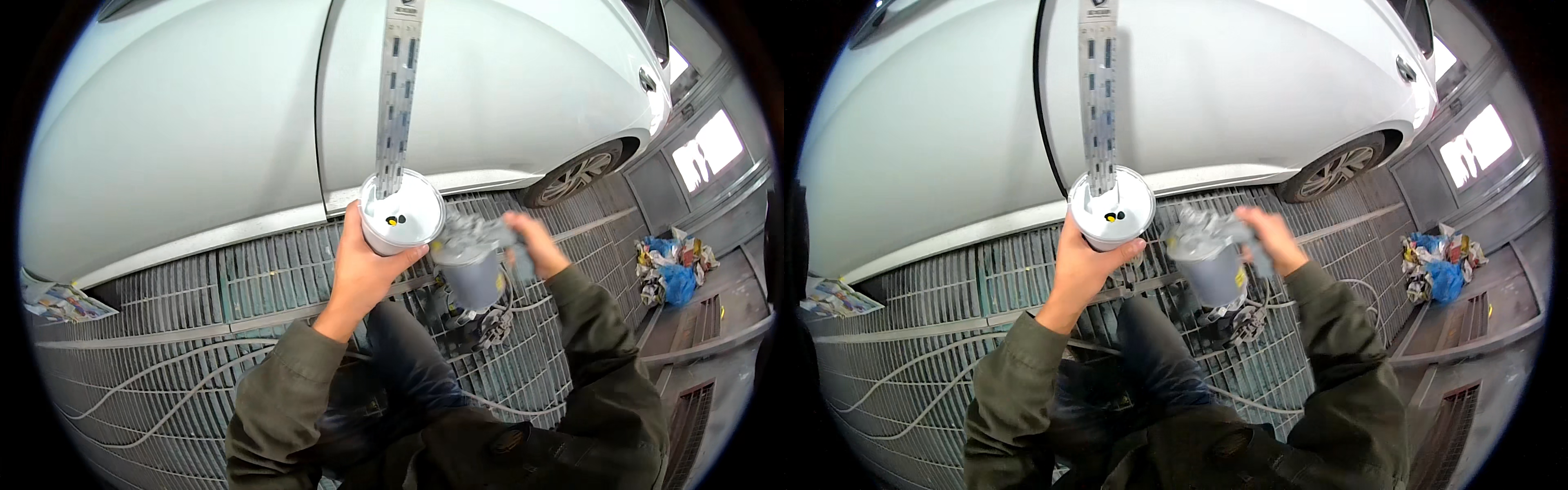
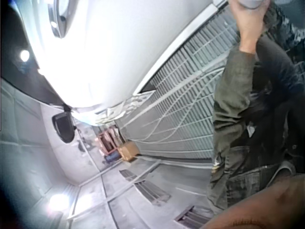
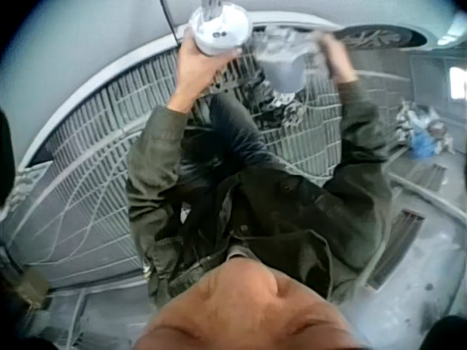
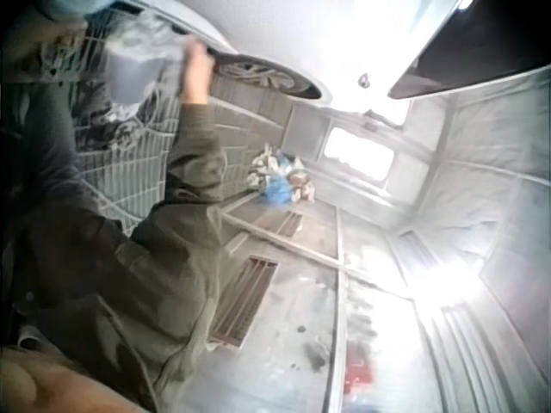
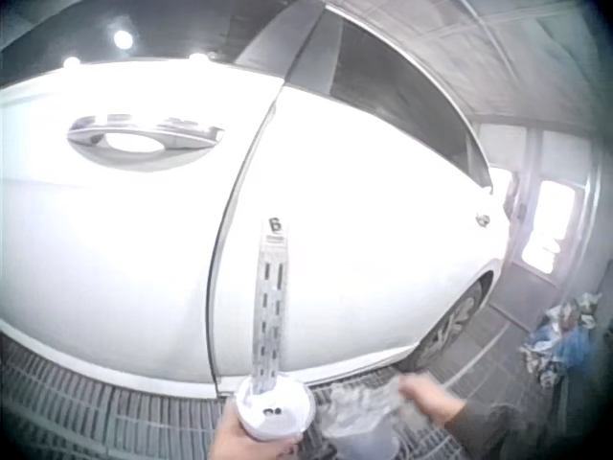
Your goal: The person stirs a white compound in a small cup, then uses a metal spreader to apply it to the side of a white car. They repeatedly dip the spreader into the cup and smooth the compound along the car's door panel.
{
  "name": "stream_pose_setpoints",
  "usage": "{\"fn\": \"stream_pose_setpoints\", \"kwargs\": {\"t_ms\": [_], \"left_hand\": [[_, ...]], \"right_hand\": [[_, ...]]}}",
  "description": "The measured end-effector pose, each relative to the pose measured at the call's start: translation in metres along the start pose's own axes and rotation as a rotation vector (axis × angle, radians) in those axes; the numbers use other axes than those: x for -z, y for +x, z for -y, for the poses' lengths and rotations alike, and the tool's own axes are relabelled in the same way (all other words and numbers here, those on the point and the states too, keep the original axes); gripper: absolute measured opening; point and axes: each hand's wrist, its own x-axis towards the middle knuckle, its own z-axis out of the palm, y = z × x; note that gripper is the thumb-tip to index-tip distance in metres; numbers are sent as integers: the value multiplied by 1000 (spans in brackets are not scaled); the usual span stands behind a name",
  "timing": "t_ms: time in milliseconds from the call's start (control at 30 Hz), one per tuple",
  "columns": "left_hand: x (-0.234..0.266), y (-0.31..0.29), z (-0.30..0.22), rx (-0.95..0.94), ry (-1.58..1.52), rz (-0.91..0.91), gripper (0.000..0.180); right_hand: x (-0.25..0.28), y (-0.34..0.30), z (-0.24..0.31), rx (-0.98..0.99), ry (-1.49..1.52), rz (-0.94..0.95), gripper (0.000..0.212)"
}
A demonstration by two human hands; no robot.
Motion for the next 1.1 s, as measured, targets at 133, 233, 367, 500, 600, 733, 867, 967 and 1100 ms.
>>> {"fn": "stream_pose_setpoints", "kwargs": {"t_ms": [133,233,367,500,600,733,867,967,1100], "left_hand": [[3,1,-2,7,33,11,75],[5,1,3,41,78,53,76],[5,-3,-7,7,283,52,83],[-1,-8,-15,41,312,111,88],[4,-14,-15,85,330,161,89],[7,-18,-14,122,300,196,89],[8,-17,-5,153,297,274,89],[19,-17,6,145,275,340,88],[27,-22,8,190,167,339,85]], "right_hand": [[-38,33,-113,-278,144,-80,40],[-63,77,-196,-267,313,-280,40],[-85,124,-314,-314,402,-296,37],[-86,129,-390,-318,182,-348,27],[-83,108,-378,-289,-56,-285,28],[-71,106,-257,327,-209,-537,21],[-50,44,-6,560,252,-63,22],[-71,-6,95,725,-74,366,32],[-112,-7,117,861,-434,600,26]]}}
